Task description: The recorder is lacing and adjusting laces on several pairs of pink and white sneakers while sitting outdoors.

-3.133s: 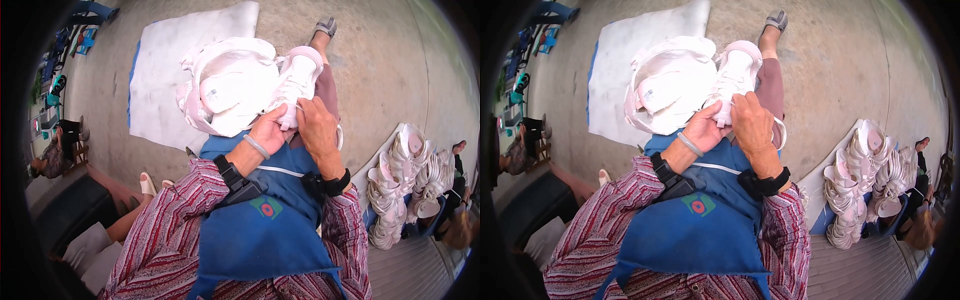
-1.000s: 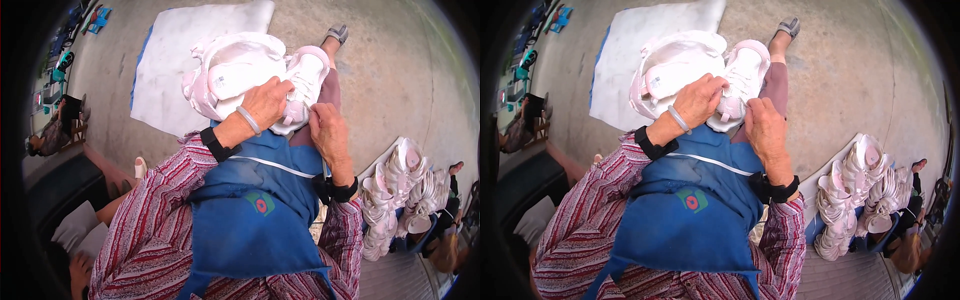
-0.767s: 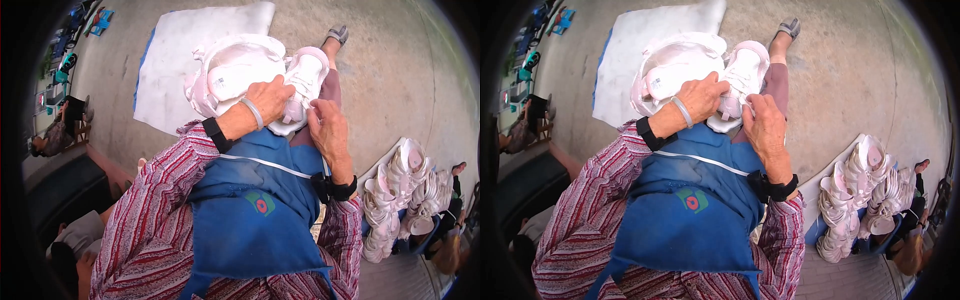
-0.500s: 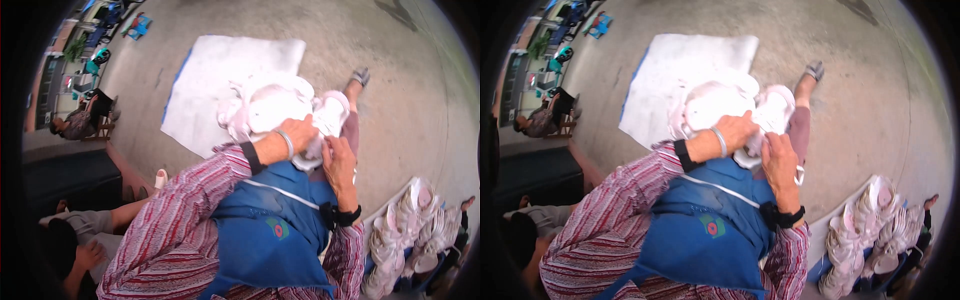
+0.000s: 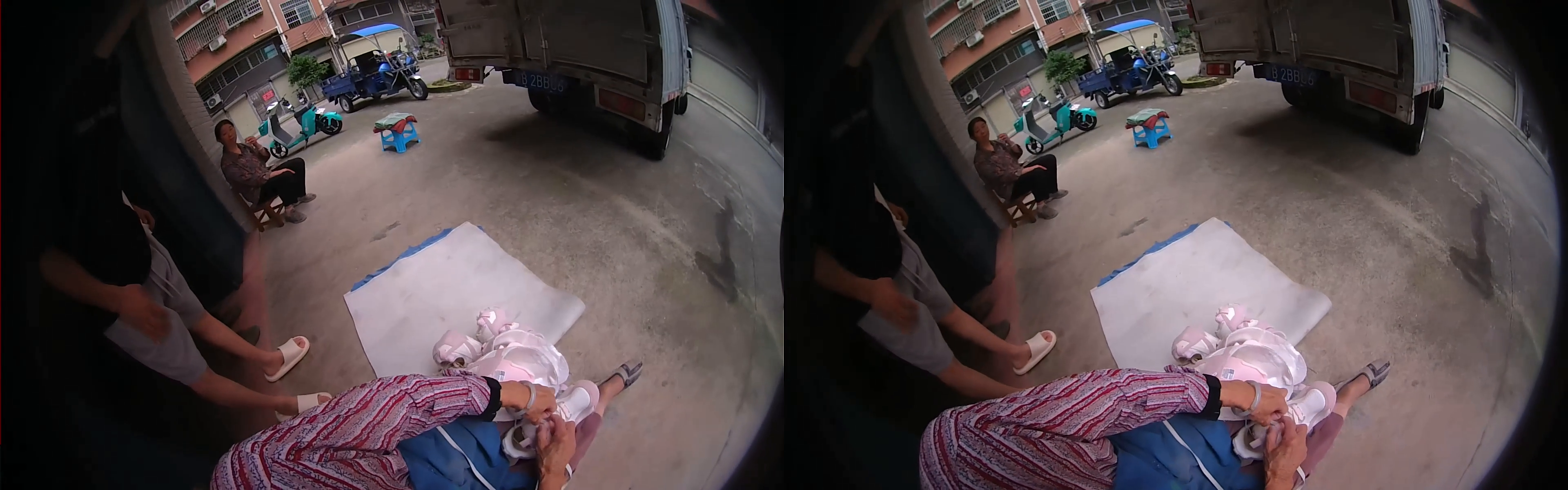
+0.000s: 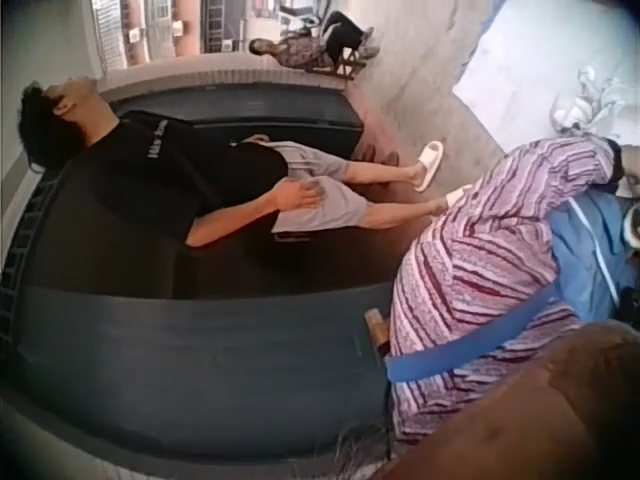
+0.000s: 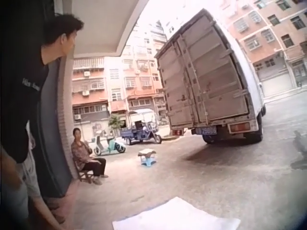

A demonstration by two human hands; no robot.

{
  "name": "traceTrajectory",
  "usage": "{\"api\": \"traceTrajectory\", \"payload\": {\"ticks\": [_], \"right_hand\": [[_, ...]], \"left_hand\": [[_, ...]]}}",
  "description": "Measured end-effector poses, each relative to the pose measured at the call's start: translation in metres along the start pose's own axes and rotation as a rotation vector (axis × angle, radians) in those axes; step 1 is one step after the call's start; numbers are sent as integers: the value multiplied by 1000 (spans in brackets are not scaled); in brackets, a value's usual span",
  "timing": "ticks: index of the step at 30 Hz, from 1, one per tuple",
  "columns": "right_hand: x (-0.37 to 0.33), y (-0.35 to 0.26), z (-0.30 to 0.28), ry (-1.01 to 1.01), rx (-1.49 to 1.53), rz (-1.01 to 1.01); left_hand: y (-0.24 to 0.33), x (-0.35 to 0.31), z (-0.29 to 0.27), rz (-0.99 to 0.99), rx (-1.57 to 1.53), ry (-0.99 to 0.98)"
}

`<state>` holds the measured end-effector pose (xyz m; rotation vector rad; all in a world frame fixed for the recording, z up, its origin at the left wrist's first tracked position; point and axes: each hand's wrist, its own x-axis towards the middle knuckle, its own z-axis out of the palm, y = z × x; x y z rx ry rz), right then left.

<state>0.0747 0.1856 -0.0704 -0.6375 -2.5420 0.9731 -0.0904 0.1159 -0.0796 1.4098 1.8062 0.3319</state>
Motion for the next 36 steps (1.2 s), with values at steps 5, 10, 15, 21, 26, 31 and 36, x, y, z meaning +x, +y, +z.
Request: {"api": "traceTrajectory", "payload": {"ticks": [5,10,15,21,26,31,36], "right_hand": [[10,17,0,-51,93,24],[12,17,9,-70,121,17],[15,20,6,-154,171,39],[12,22,1,-311,205,285],[25,0,-6,-331,181,233],[36,-19,-14,-348,167,203],[38,-22,-17,-357,169,228]], "left_hand": [[8,-2,-7,141,155,67],[-12,7,5,139,3,195],[-14,9,20,204,20,305],[11,-13,19,-63,-427,359],[-6,5,35,55,-187,394],[-2,8,38,224,-226,678],[-1,15,48,81,-454,697]]}}
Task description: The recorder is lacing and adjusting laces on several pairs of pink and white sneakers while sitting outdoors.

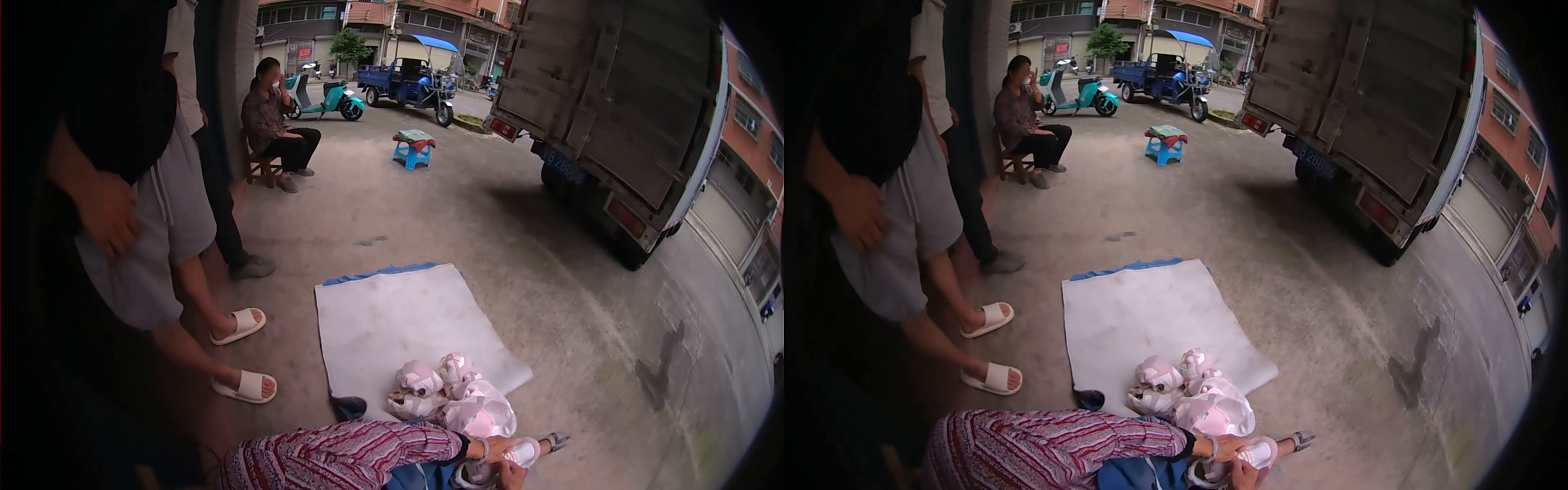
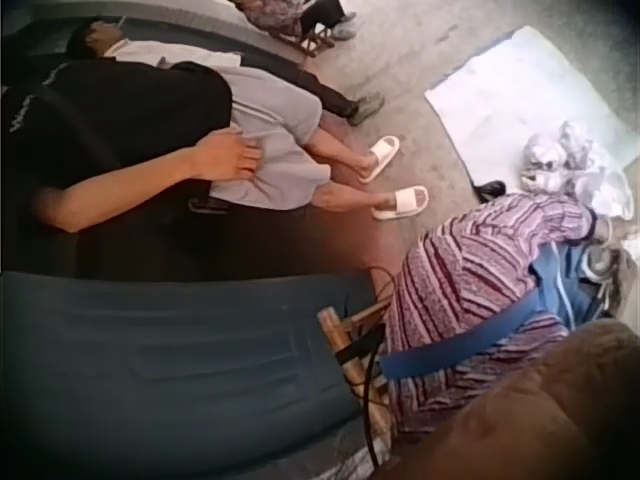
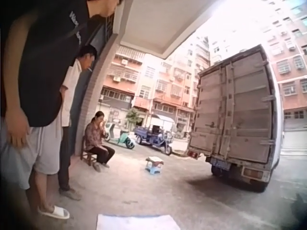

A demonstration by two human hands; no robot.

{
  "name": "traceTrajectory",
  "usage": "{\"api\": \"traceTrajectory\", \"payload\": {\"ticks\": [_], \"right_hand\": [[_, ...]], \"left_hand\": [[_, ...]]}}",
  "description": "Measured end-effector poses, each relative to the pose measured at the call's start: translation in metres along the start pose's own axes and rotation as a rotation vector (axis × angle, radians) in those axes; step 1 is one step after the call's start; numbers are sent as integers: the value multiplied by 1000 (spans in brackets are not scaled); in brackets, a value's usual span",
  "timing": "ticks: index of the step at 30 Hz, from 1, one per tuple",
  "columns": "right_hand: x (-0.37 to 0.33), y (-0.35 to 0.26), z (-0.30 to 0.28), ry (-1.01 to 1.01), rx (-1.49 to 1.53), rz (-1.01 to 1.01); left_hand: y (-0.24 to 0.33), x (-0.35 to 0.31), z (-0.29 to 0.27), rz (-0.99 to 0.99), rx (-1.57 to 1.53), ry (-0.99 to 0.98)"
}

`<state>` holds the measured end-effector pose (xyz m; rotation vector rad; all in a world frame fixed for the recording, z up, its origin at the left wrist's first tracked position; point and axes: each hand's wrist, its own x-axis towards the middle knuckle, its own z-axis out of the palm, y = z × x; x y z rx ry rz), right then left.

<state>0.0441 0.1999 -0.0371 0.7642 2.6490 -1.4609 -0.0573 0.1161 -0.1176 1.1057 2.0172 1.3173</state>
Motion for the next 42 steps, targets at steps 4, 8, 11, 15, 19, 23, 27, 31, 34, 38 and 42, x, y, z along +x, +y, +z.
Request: {"api": "traceTrajectory", "payload": {"ticks": [4,8,11,15,19,23,27,31,34,38,42], "right_hand": [[-6,7,3,-33,10,36],[4,32,20,69,163,62],[8,42,26,161,242,33],[12,61,25,128,102,97],[3,40,20,61,59,121],[12,27,28,53,-236,25],[22,21,31,69,-200,27],[21,33,20,65,487,267],[18,25,11,-14,792,439],[11,22,8,-101,858,500],[16,20,20,-2,750,381]], "left_hand": [[9,0,-16,91,32,-113],[24,-4,-21,-10,4,-29],[8,-4,-13,-106,6,11],[9,-6,-13,-89,42,-50],[15,-10,-15,-127,58,30],[5,-24,-20,-129,250,25],[3,-39,-33,-147,311,14],[17,-41,-32,-123,248,-25],[14,-49,-28,-99,236,-9],[15,-52,-29,-65,260,-49],[30,-56,-35,-32,342,-73]]}}
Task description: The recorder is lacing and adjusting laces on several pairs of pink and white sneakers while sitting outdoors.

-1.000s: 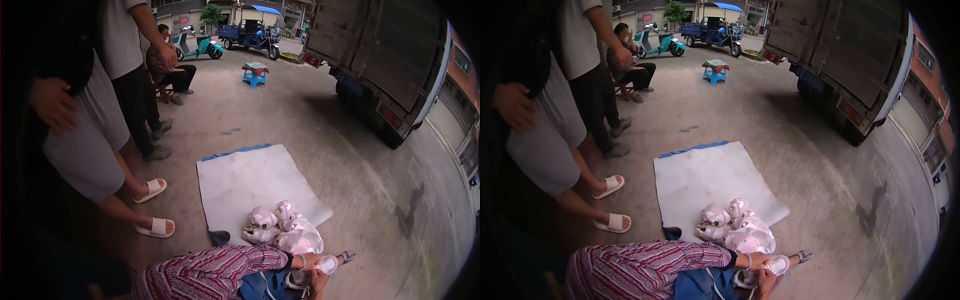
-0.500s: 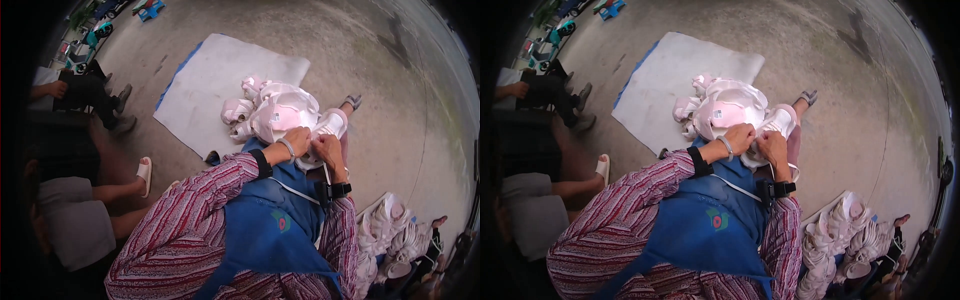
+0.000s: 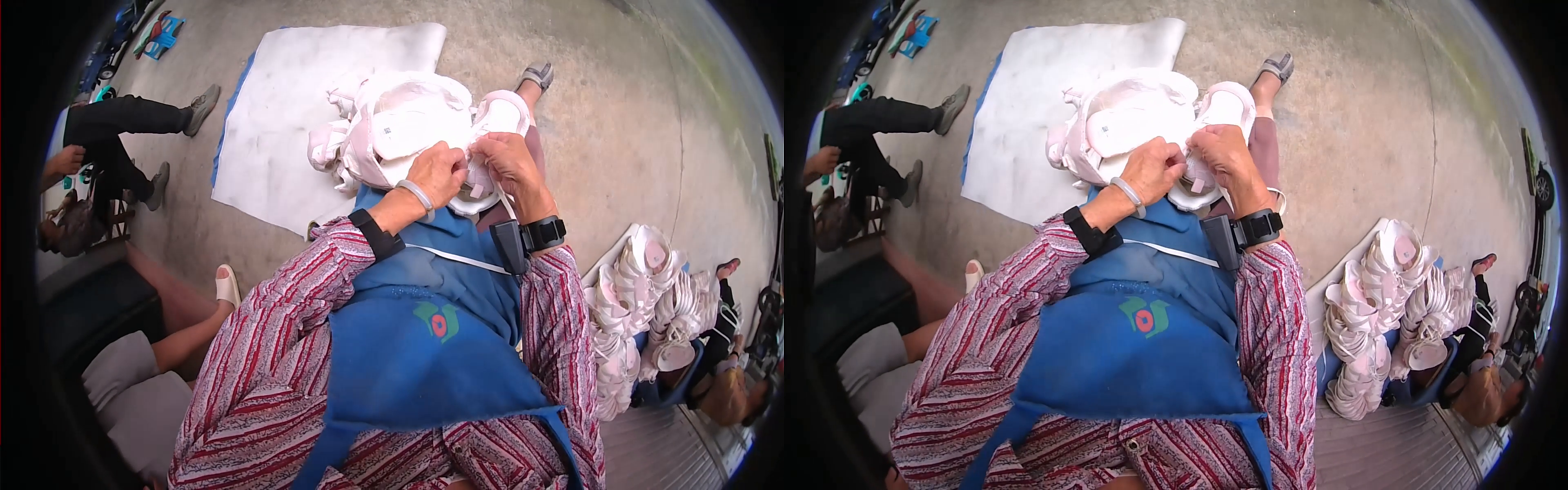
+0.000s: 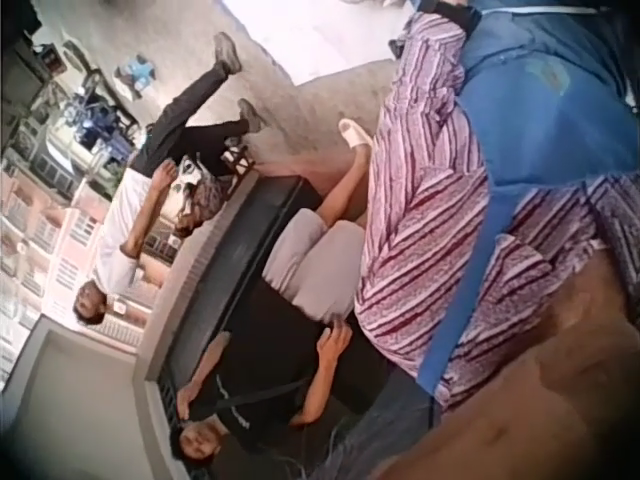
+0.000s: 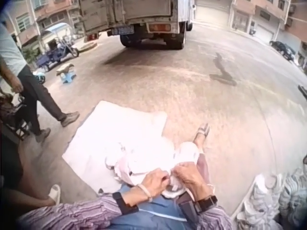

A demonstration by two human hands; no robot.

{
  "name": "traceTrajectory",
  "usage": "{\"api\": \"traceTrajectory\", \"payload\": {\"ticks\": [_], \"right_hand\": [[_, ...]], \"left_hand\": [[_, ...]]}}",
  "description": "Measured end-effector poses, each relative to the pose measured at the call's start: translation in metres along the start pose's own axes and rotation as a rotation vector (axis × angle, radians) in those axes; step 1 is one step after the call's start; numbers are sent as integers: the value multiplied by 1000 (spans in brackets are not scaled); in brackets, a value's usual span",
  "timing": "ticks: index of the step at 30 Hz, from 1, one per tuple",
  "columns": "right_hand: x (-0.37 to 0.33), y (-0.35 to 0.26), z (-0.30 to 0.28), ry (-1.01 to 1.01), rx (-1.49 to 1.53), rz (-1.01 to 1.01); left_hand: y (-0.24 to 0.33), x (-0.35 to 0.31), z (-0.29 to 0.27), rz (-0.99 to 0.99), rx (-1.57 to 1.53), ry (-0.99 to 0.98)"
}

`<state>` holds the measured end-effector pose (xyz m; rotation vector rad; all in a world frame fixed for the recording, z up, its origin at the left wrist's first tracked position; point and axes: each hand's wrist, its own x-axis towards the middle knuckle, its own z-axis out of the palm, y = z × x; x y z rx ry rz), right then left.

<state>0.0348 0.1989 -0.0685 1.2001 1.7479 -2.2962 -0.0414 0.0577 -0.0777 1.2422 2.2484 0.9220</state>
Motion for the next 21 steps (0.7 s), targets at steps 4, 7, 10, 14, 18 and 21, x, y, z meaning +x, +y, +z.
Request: {"api": "traceTrajectory", "payload": {"ticks": [4,7,10,14,18,21], "right_hand": [[12,1,6,96,-250,-69],[5,3,5,58,-276,-129],[-4,1,-6,18,-209,-79],[-28,15,-17,92,-114,-155],[-53,21,-25,279,-497,-323],[-65,34,-25,356,-668,-353]], "left_hand": [[11,9,-6,-55,33,-102],[12,13,-5,-134,19,-15],[15,27,-11,-239,-47,-110],[30,32,-18,-524,-306,-188],[8,23,-16,-209,-152,-151],[-1,25,-13,183,157,-84]]}}
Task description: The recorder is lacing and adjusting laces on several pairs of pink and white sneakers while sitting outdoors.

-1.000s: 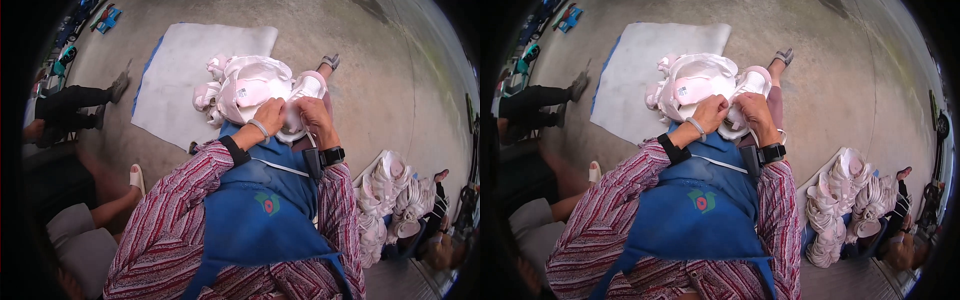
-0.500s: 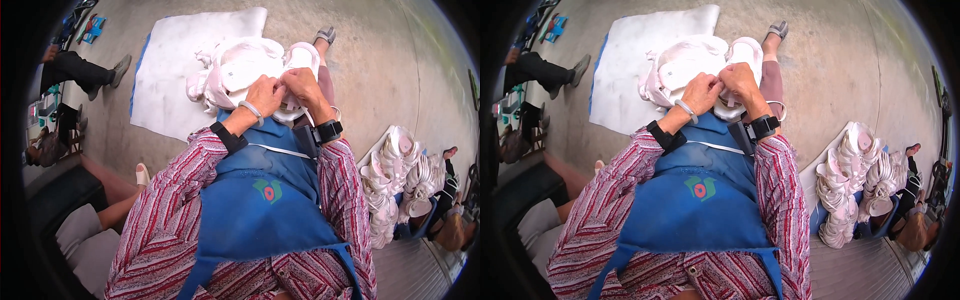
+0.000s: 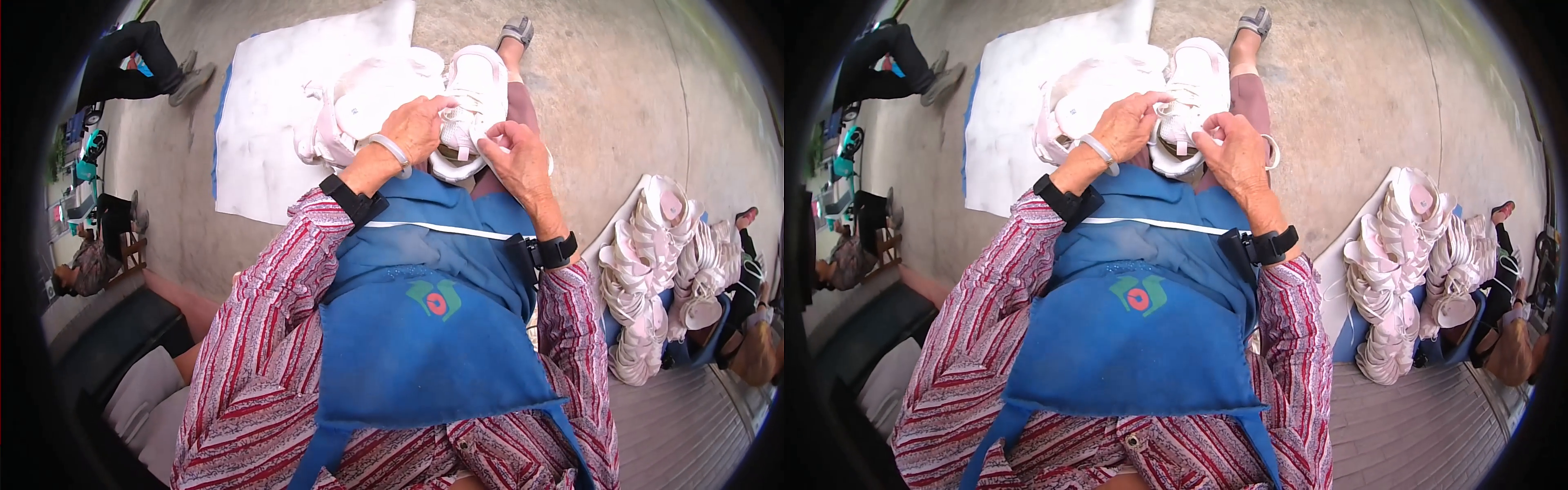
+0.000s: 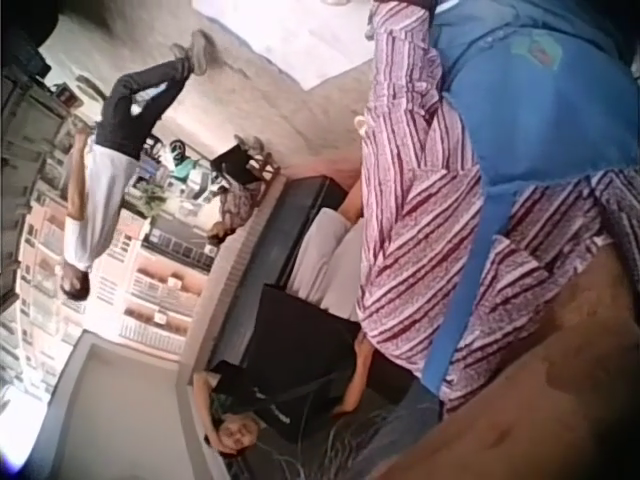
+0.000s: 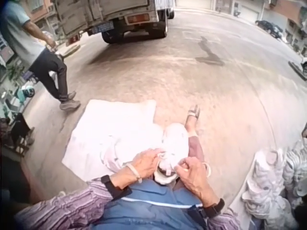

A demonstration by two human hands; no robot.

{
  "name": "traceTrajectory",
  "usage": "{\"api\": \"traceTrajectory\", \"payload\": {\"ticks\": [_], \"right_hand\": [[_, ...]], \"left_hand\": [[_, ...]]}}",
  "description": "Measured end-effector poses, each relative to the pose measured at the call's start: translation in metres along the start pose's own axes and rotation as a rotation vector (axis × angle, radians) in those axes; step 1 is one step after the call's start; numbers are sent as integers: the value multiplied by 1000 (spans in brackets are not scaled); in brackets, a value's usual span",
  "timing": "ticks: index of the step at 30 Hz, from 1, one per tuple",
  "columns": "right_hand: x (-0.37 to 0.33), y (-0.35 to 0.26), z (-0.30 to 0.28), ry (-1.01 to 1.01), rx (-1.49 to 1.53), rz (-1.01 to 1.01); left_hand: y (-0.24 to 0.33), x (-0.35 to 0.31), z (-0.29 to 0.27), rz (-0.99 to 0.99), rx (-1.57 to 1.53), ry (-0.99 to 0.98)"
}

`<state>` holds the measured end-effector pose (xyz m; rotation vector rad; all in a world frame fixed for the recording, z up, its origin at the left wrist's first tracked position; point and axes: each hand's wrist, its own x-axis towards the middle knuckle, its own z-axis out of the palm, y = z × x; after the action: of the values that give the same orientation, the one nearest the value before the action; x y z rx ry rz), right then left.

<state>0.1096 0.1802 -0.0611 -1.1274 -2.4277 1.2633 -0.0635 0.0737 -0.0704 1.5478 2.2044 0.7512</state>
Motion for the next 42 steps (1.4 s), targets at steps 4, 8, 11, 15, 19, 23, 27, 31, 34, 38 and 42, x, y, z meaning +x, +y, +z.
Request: {"api": "traceTrajectory", "payload": {"ticks": [4,8,11,15,19,23,27,31,34,38,42], "right_hand": [[-12,3,10,109,-171,-196],[-16,2,14,140,-290,-251],[-20,-3,11,137,-290,-281],[-10,-10,13,87,-294,-258],[-3,-9,15,67,-300,-245],[0,-5,15,74,-259,-194],[-3,5,15,55,-231,-128],[-9,18,14,88,-136,-106],[-9,25,16,84,-57,-96],[-10,32,17,88,-104,-142],[-12,30,18,106,-144,-161]], "left_hand": [[3,12,-8,-44,60,-157],[6,17,-12,67,129,-208],[8,15,-11,114,153,-242],[0,22,-13,70,105,-303],[1,28,-19,83,9,-315],[10,30,-24,-514,-474,-512],[-5,27,-16,-753,-973,-355],[-5,34,-30,-705,-1097,-288],[5,28,-33,-629,-1139,-340],[20,31,-47,-487,-835,-516],[42,33,-66,-379,-344,-748]]}}
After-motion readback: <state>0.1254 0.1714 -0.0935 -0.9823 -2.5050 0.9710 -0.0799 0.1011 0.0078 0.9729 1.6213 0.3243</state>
